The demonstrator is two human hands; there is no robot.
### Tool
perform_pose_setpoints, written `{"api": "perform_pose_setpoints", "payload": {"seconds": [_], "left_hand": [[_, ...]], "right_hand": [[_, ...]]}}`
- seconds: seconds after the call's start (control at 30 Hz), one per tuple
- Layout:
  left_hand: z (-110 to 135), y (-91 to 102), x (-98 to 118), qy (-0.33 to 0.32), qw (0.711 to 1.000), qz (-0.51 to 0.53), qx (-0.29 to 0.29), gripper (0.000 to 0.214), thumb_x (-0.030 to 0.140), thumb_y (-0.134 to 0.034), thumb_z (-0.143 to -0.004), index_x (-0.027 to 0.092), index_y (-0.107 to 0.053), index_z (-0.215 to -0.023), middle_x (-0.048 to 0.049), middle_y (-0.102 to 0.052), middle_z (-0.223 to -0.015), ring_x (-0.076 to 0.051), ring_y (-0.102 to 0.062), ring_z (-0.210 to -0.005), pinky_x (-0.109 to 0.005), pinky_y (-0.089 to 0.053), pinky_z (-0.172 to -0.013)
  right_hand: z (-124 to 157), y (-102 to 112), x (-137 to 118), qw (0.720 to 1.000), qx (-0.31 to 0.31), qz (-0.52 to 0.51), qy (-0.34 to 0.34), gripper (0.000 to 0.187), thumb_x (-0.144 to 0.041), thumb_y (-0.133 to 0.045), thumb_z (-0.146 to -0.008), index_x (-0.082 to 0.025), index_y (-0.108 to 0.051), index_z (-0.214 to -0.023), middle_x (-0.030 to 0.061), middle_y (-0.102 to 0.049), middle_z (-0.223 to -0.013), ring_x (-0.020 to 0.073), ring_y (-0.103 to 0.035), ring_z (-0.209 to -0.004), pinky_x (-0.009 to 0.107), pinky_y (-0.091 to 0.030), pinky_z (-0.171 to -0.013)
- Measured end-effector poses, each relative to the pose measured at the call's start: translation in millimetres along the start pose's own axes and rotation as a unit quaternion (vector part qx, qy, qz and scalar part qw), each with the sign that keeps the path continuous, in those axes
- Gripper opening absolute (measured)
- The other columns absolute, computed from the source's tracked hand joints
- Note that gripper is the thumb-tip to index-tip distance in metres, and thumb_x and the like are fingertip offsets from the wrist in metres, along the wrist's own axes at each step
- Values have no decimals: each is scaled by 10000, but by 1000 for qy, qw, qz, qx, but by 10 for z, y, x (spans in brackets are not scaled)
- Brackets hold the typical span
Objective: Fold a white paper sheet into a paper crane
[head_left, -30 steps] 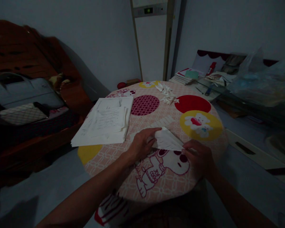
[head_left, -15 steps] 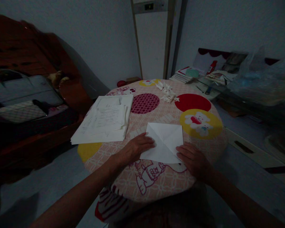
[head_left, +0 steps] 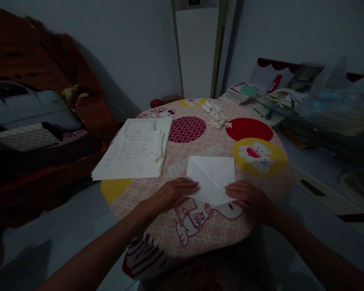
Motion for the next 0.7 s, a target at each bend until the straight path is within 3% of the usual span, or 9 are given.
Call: {"api": "perform_pose_setpoints", "payload": {"seconds": [0.1,0.2,0.37,0.7], "left_hand": [[-31,55,-38,37,997,46,53,268,267,-539,-940,194,-671,-1161,-106,-697,-1155,-197,-640,-1083,-387,-509,-969],[-48,73,-43,66,995,63,52,206,265,-568,-924,189,-725,-1034,-94,-728,-1042,-184,-662,-998,-349,-530,-907],[-42,72,-23,59,995,60,49,193,260,-580,-917,186,-733,-1007,-86,-729,-1029,-177,-662,-976,-341,-514,-914],[-64,89,-18,118,986,93,66,207,277,-583,-914,184,-726,-1030,-80,-735,-996,-177,-666,-945,-332,-531,-868]], "right_hand": [[-30,31,35,997,36,-57,-34,216,-195,-561,-909,-217,-678,-1089,66,-746,-1020,197,-678,-983,380,-562,-857],[-44,44,68,992,38,-109,-57,160,-229,-610,-890,-247,-718,-1007,47,-754,-971,189,-689,-933,359,-568,-822],[-38,51,95,987,28,-140,-77,150,-274,-609,-891,-270,-747,-949,45,-753,-976,195,-685,-931,381,-559,-833],[-35,46,106,979,34,-173,-101,123,-250,-628,-882,-271,-749,-896,34,-750,-965,185,-686,-921,342,-563,-803]]}}
Point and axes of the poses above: each hand's wrist, its own z-axis away from the middle knuckle, its own y-axis out of the back of the hand, x = y × z, the point moved 3 cm from there along -z, towards the middle knuckle
